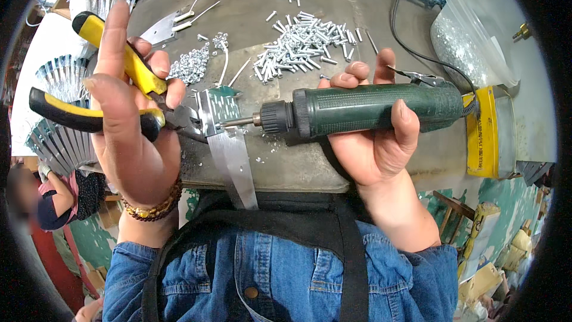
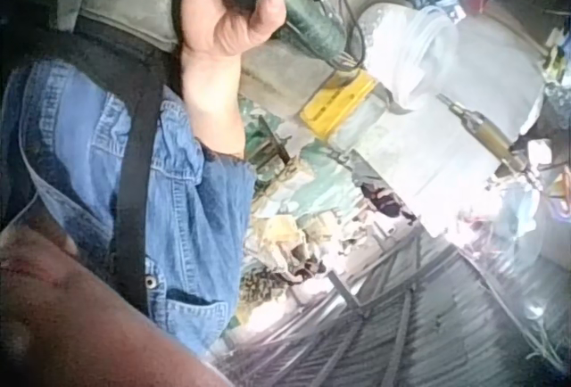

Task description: Assembling small metal components using screws and a power screwdriver.

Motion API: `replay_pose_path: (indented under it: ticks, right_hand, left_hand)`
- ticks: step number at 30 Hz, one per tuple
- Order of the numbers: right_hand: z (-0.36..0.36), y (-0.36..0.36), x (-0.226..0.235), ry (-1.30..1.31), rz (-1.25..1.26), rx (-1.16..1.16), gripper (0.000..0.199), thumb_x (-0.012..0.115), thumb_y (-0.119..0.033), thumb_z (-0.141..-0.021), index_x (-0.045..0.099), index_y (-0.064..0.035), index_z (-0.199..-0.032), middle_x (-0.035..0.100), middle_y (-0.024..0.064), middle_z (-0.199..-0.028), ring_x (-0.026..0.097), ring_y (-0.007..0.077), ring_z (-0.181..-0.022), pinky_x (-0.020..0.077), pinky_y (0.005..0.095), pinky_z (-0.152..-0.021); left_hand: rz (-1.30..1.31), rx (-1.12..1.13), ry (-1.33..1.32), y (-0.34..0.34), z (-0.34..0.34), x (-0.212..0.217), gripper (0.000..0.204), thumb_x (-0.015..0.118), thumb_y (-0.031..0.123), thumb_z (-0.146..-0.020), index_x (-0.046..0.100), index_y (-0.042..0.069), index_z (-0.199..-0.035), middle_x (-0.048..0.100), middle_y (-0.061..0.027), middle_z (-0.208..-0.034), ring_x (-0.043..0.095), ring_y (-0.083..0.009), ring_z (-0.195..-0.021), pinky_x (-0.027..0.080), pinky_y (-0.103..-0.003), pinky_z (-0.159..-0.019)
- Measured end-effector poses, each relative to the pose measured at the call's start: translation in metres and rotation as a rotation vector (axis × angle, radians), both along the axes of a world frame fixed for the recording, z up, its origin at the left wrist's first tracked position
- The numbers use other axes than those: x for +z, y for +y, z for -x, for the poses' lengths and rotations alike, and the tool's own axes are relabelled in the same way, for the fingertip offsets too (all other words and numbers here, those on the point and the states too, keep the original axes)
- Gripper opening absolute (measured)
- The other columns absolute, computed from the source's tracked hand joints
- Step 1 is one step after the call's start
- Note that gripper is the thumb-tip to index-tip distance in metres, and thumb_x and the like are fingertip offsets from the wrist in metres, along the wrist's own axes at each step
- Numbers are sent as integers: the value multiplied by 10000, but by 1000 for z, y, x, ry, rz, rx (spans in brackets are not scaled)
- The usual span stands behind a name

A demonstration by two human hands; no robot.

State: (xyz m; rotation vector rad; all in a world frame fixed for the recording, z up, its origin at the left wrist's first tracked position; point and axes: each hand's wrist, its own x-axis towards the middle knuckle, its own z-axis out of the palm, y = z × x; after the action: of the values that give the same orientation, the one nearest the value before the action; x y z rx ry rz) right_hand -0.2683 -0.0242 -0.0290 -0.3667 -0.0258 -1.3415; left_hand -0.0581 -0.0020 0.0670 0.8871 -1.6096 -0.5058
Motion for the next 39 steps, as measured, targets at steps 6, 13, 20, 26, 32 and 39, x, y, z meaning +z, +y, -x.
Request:
replay_pose_path:
  ticks: [6, 13, 20, 26, 32, 39]
  right_hand:
    - [-2, 0, -5, -9, 62, -9, 542, 743, -189, -749, 533, -195, -1249, 509, 23, -1104, 486, 201, -1093, 261, 455, -1130]
    - [-3, 3, 4, -4, 23, -20, 511, 793, -99, -705, 555, -189, -1148, 483, -28, -1037, 482, 138, -1038, 268, 423, -1129]
    - [-2, 1, 3, 83, 257, 38, 694, 851, -118, -670, 528, -296, -1258, 478, -86, -1058, 484, 99, -1020, 258, 397, -1143]
    - [3, -2, 2, 142, 316, 33, 719, 865, -189, -671, 506, -346, -1274, 482, -99, -1089, 485, 96, -1055, 249, 408, -1152]
    - [1, -11, -10, 102, 465, 32, 806, 837, -272, -710, 407, -371, -1385, 504, -35, -1214, 483, 152, -1108, 264, 433, -1136]
    - [10, -2, 18, 138, 462, 39, 540, 897, -153, -599, 614, -327, -1024, 541, -129, -1083, 508, 90, -1023, 235, 418, -1146]
  left_hand:
    - [-18, -49, 147, -15, -2, -12, 973, 412, 730, -834, 274, -2, -1460, 414, -19, -1030, 435, -85, -792, 406, -220, -606]
    - [-129, -90, 201, -16, -10, -11, 982, 526, 701, -798, 287, 4, -1447, 400, -4, -972, 429, -77, -731, 392, -200, -543]
    - [-230, 41, 199, -5, -18, -1, 908, 589, 607, -834, 289, 1, -1440, 414, -32, -992, 453, -92, -751, 418, -205, -538]
    - [-73, 512, -483, 18, -87, 11, 442, 554, 297, -954, 525, -7, -1274, 557, -57, -923, 524, -139, -798, 442, -242, -647]
    - [-512, 827, -1106, 23, -153, -67, 443, 694, 312, -828, 589, 100, -1203, 556, -172, -1081, 560, -355, -973, 454, -415, -868]
    - [-389, -132, -368, 12, -45, -45, 775, 832, 228, -644, 459, 32, -1294, 503, -141, -1178, 535, -234, -931, 471, -307, -740]
